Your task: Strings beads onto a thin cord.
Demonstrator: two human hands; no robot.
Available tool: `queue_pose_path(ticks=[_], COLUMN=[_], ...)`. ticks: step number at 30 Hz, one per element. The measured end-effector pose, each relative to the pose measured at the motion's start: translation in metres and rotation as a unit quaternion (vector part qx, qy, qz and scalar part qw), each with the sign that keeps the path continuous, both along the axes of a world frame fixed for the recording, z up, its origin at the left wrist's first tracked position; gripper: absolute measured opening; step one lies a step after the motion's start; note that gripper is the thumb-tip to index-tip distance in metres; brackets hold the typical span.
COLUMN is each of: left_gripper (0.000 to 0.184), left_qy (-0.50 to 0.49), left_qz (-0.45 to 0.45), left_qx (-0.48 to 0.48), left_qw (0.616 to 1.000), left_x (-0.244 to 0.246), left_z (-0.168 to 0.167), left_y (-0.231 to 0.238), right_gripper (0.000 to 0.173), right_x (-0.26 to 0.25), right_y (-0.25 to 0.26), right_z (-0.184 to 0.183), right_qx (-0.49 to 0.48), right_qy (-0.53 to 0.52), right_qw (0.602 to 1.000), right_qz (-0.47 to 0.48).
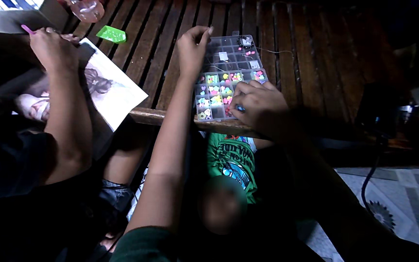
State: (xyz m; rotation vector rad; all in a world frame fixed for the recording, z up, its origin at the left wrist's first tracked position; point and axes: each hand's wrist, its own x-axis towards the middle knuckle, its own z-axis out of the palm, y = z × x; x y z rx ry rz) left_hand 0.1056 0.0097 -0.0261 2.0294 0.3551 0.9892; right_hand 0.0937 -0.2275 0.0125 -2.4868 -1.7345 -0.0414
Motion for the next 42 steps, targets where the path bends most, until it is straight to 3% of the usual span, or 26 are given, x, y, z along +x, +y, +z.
queue_pose_path(ticks=[8,13,19,22,26,32,36,42], left_gripper=[0.020,0.020,0.020,0.022,0.021,0.014,0.014,0.014], left_qy=[-0.011,0.002,0.001,0.003,-0.035,-0.050,-0.022,0.034], left_qz=[-0.005,0.001,-0.001,-0.011,-0.045,-0.116,-0.146,-0.213], left_qx=[-0.002,-0.003,-0.003,-0.002,-0.057,-0.197,-0.261,-0.317], left_qw=[1.000,1.000,1.000,1.000,0.997,0.972,0.954,0.924], left_x=[0.000,0.000,-0.001,-0.001,0.000,-0.004,-0.009,-0.016], left_z=[-0.001,0.001,0.002,0.002,0.002,0.009,0.019,0.025], left_y=[0.000,-0.001,-0.001,0.000,0.002,-0.001,-0.005,-0.013], right_gripper=[0.012,0.019,0.012,0.011,0.009,0.013,0.013,0.014], right_x=[0.011,0.019,0.019,0.027,0.059,0.122,0.129,0.117], right_y=[-0.009,-0.014,-0.011,-0.011,0.003,0.070,0.090,0.083], right_z=[0.014,0.013,0.007,0.003,0.020,0.033,0.008,0.001], right_qx=[0.022,0.070,0.062,0.110,0.215,0.348,0.373,0.377], right_qy=[0.092,0.090,0.111,0.146,0.292,0.439,0.511,0.595], right_qw=[0.996,0.993,0.991,0.981,0.929,0.828,0.775,0.708], right_qz=[0.000,-0.014,0.046,0.063,0.067,0.017,-0.018,-0.034])
